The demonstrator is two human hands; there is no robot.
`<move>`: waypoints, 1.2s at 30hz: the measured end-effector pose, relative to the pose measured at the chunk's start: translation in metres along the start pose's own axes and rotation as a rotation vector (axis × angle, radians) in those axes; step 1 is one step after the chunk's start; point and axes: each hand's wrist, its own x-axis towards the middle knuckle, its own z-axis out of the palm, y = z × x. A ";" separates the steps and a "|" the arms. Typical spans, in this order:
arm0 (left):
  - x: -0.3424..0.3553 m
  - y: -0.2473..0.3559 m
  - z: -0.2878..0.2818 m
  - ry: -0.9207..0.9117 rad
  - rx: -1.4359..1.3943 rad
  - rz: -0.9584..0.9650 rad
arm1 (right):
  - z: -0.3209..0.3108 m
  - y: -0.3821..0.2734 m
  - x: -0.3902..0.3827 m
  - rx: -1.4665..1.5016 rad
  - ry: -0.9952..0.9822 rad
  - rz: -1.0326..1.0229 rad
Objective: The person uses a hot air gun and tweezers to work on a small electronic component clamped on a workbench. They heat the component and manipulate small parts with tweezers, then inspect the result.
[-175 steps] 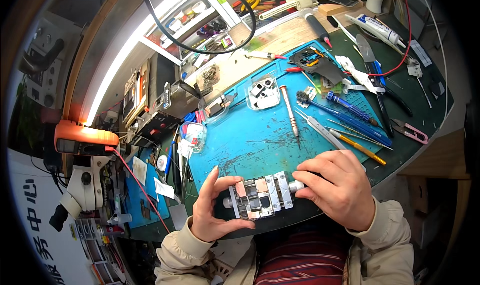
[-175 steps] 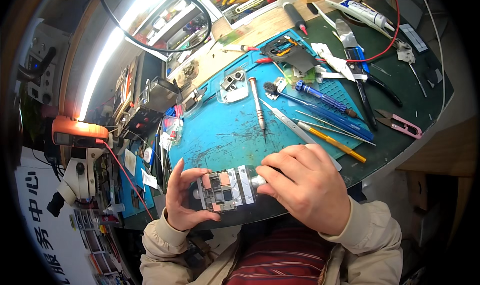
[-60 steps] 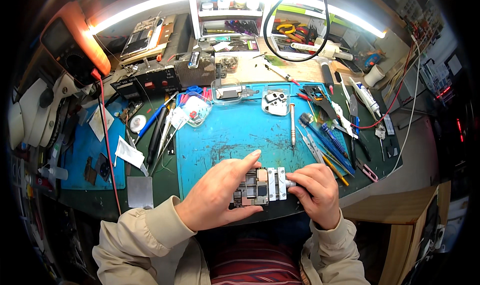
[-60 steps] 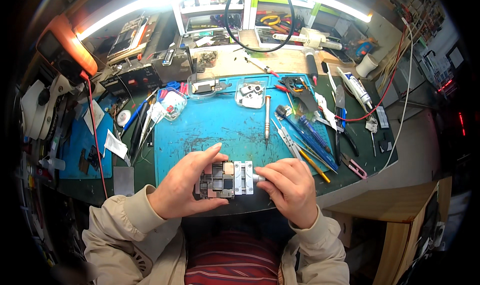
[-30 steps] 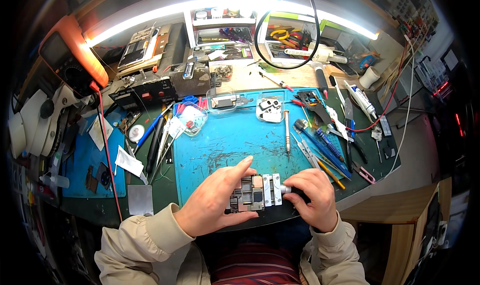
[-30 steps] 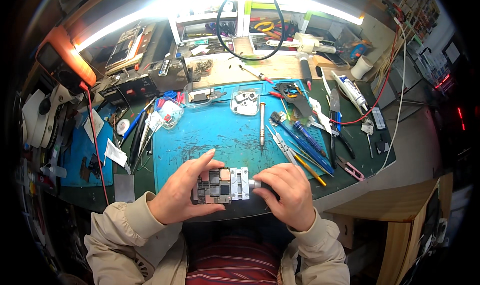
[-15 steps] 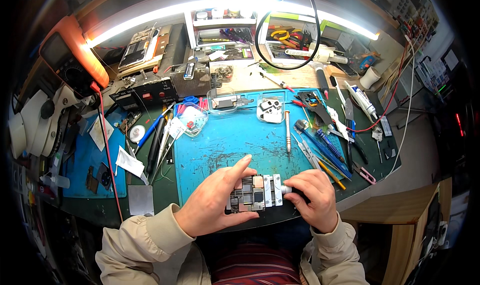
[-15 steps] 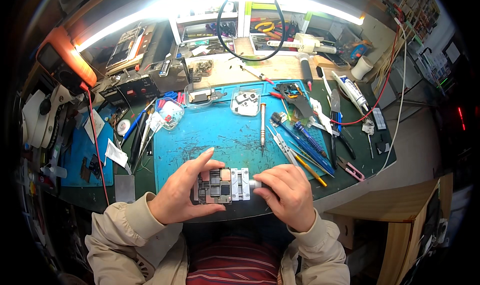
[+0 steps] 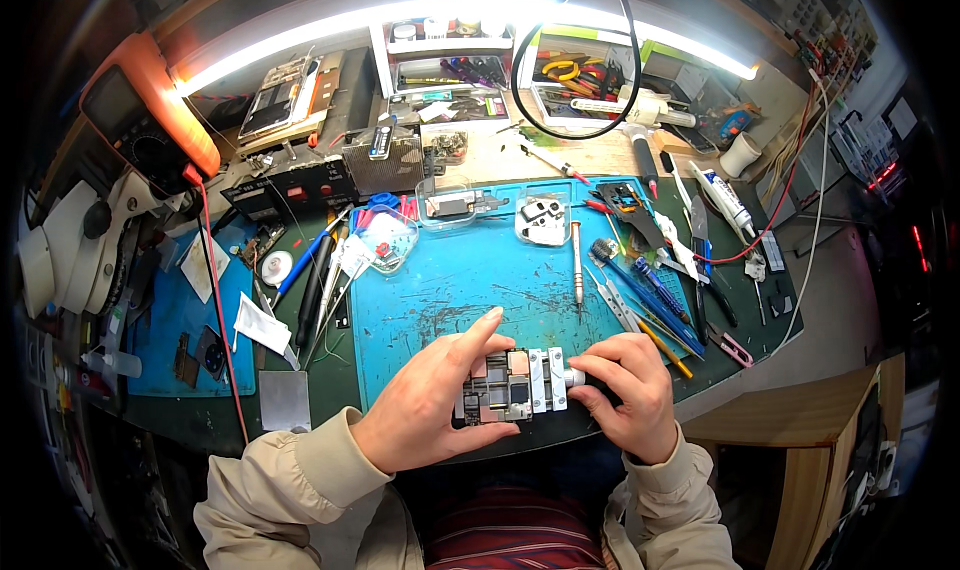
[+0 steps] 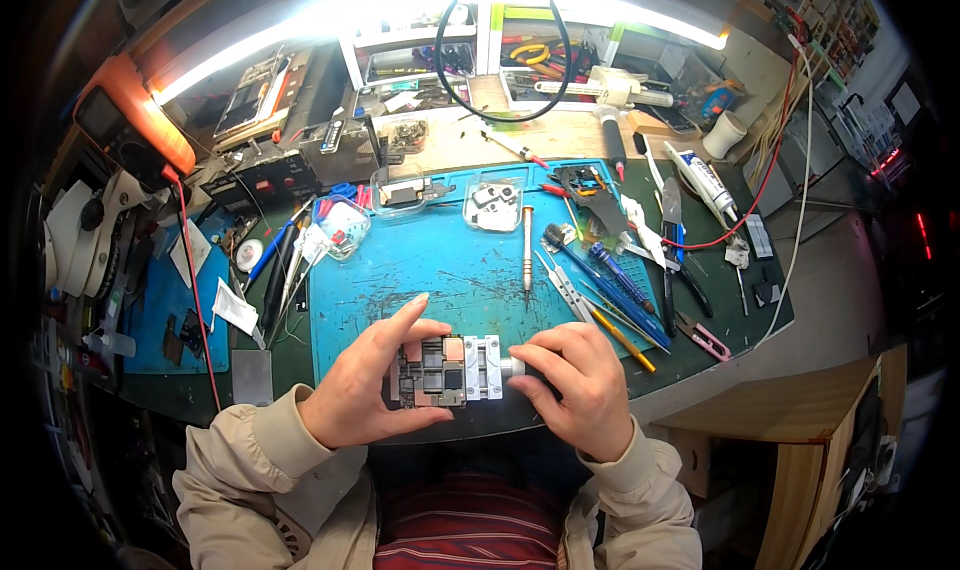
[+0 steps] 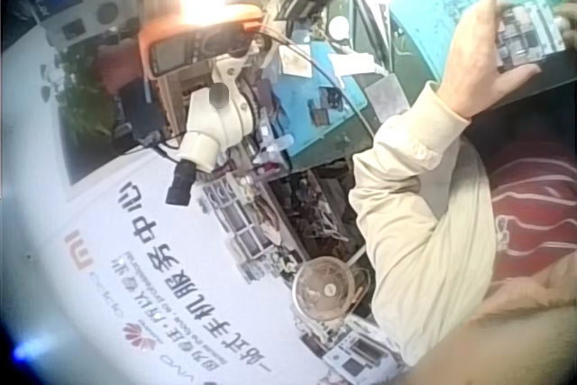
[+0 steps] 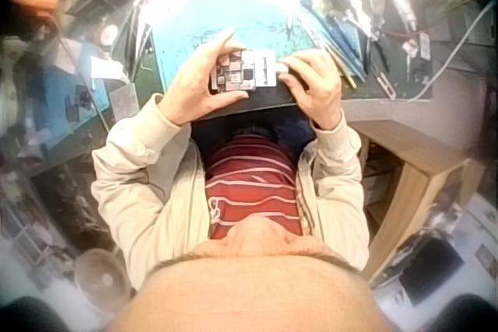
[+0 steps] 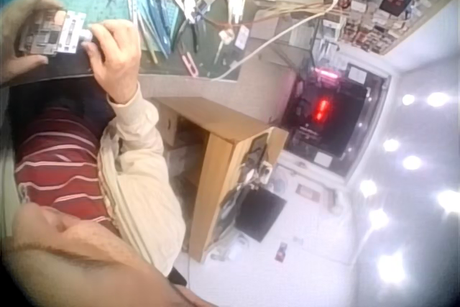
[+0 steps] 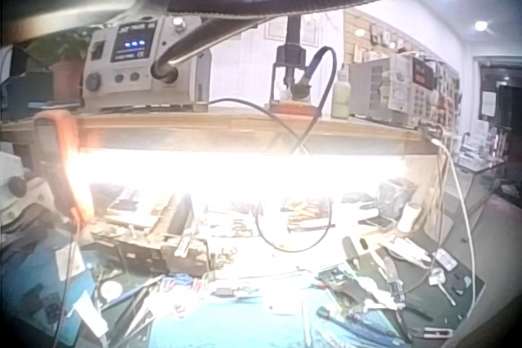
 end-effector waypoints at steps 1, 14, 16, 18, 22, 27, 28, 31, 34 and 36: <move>-0.001 0.000 0.000 0.001 0.001 -0.003 | 0.000 0.000 0.001 -0.001 -0.001 -0.003; 0.000 0.001 0.000 0.012 0.011 -0.001 | -0.001 0.000 0.000 0.019 -0.026 0.011; 0.001 0.001 -0.001 0.010 0.010 -0.004 | -0.002 -0.007 0.002 0.029 -0.009 0.042; 0.000 0.001 0.000 0.011 0.010 -0.004 | -0.002 -0.008 0.003 0.021 0.003 0.041; 0.001 0.001 -0.001 0.011 0.022 0.007 | -0.001 -0.001 0.001 0.018 0.005 0.005; 0.001 0.001 0.000 0.014 0.018 0.006 | 0.000 -0.001 0.000 0.035 0.013 -0.001; 0.001 0.001 0.000 0.014 0.018 0.007 | 0.000 -0.001 0.000 0.036 0.014 -0.002; 0.001 0.001 -0.001 0.011 0.011 0.000 | 0.000 -0.002 0.001 0.039 0.016 0.004; 0.001 0.001 0.000 0.013 0.014 0.006 | 0.000 -0.004 0.002 0.041 0.015 0.011; 0.001 0.001 -0.001 0.008 0.016 0.004 | 0.000 -0.003 0.002 0.044 0.011 0.013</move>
